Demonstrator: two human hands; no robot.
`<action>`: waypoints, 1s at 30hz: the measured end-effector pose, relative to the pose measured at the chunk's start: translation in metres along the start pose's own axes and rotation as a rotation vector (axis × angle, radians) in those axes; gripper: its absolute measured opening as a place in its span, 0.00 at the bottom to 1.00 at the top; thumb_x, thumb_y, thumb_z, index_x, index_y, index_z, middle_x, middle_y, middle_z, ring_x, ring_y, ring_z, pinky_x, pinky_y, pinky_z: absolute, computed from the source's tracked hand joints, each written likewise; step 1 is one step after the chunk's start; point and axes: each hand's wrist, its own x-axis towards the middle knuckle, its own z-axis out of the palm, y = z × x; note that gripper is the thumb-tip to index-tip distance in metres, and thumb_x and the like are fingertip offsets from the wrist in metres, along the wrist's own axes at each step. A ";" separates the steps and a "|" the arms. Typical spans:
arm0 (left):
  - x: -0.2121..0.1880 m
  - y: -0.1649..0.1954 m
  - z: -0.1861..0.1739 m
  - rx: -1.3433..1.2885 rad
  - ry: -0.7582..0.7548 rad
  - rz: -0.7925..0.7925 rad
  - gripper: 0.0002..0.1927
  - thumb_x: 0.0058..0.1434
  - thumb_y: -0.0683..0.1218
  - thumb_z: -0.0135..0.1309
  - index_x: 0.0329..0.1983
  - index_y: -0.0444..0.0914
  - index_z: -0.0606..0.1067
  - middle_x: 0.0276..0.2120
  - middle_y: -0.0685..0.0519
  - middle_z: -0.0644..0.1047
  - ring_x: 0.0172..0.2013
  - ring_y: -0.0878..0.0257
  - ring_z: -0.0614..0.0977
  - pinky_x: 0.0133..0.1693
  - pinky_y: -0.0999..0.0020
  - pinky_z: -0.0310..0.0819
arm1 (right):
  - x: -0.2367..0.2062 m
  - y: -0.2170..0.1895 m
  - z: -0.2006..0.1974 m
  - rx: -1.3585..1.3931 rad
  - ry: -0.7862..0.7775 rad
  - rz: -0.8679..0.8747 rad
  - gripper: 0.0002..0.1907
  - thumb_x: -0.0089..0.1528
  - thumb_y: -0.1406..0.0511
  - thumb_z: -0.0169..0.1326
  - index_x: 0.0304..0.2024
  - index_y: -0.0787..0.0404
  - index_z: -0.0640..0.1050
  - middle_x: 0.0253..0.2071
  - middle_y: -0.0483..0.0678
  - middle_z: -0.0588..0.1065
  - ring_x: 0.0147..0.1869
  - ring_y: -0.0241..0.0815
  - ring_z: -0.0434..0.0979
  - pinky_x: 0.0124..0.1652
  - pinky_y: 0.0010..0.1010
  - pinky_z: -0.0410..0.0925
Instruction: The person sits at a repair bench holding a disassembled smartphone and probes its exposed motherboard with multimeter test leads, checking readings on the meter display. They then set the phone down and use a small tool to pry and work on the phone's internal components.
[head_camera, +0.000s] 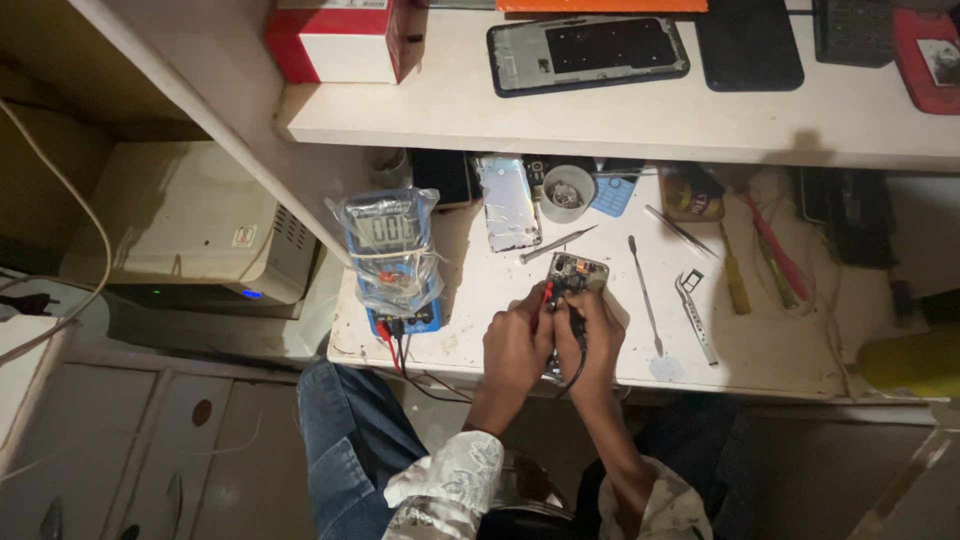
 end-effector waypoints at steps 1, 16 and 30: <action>0.000 0.000 0.000 -0.005 -0.005 -0.004 0.21 0.66 0.47 0.47 0.61 0.41 0.74 0.34 0.35 0.79 0.35 0.37 0.82 0.37 0.44 0.76 | 0.000 -0.001 -0.001 -0.009 0.012 -0.035 0.03 0.64 0.73 0.55 0.37 0.68 0.73 0.28 0.52 0.74 0.27 0.40 0.74 0.28 0.32 0.67; 0.002 -0.003 0.002 0.030 -0.020 0.004 0.21 0.65 0.46 0.48 0.61 0.41 0.74 0.34 0.35 0.79 0.36 0.37 0.82 0.39 0.44 0.75 | 0.001 -0.005 -0.002 -0.001 0.015 -0.080 0.04 0.64 0.71 0.56 0.38 0.68 0.75 0.28 0.53 0.73 0.29 0.41 0.74 0.32 0.32 0.67; 0.002 -0.006 0.002 -0.033 -0.007 -0.006 0.19 0.64 0.44 0.50 0.58 0.40 0.77 0.35 0.35 0.79 0.36 0.38 0.82 0.38 0.45 0.75 | -0.002 -0.004 -0.004 0.016 -0.014 -0.051 0.05 0.65 0.71 0.56 0.41 0.68 0.73 0.32 0.52 0.75 0.32 0.40 0.76 0.31 0.31 0.68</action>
